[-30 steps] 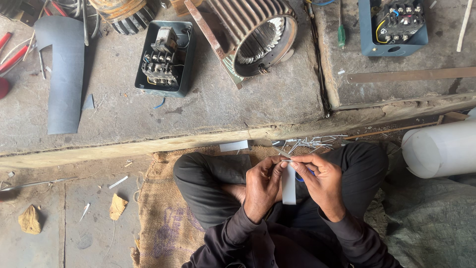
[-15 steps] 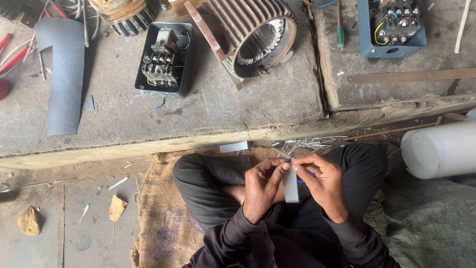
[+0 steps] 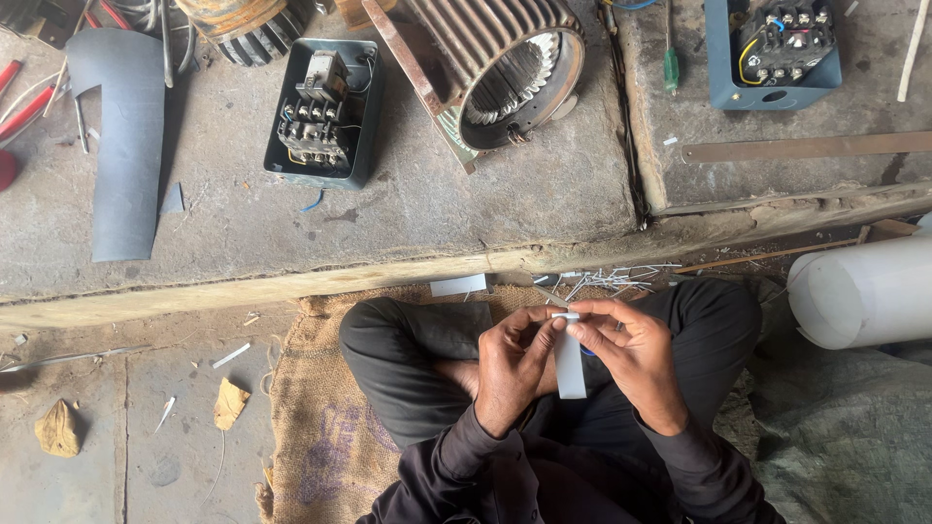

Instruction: The person sits on the floor at a low ledge working on an electric motor stator. They cut and fold white insulating paper strips with scissors, then press the insulation strips into the stator slots, rotating the motor housing to reach different slots.

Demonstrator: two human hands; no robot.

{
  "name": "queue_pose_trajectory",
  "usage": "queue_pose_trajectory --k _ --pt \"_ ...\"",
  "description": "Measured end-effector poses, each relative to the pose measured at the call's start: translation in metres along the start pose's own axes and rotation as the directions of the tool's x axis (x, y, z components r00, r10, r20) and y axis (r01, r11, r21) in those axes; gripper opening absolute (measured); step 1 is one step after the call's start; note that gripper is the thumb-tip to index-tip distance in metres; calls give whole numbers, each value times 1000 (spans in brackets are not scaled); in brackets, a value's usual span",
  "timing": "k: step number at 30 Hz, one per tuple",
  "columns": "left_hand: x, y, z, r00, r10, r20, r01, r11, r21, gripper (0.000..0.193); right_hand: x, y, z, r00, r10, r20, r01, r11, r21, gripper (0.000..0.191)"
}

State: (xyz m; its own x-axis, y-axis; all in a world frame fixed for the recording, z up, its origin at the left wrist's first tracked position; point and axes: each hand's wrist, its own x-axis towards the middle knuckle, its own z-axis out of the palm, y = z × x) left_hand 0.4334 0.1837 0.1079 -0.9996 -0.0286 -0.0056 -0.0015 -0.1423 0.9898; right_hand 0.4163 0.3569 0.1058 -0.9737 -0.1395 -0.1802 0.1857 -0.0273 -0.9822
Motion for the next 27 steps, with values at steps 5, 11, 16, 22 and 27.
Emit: queue_pose_trajectory --k 5,11,16,22,27 --pt "-1 -2 1 1000 -4 -26 6 996 86 20 1 -1 0 1000 11 -13 -10 1000 24 23" --pt "-3 -2 5 998 -32 -52 37 994 101 21 0 12 3 993 -60 -102 53 996 -76 19" --pt "-4 -2 7 998 -22 -55 28 995 100 21 -2 19 6 982 -142 -128 131 987 -91 17" --pt "-3 -3 8 998 -6 -64 15 989 147 20 -2 18 6 977 -175 -122 162 981 -104 17" --pt "-5 -1 8 998 2 -61 7 990 142 19 -3 11 9 975 -195 -110 182 976 -116 16"
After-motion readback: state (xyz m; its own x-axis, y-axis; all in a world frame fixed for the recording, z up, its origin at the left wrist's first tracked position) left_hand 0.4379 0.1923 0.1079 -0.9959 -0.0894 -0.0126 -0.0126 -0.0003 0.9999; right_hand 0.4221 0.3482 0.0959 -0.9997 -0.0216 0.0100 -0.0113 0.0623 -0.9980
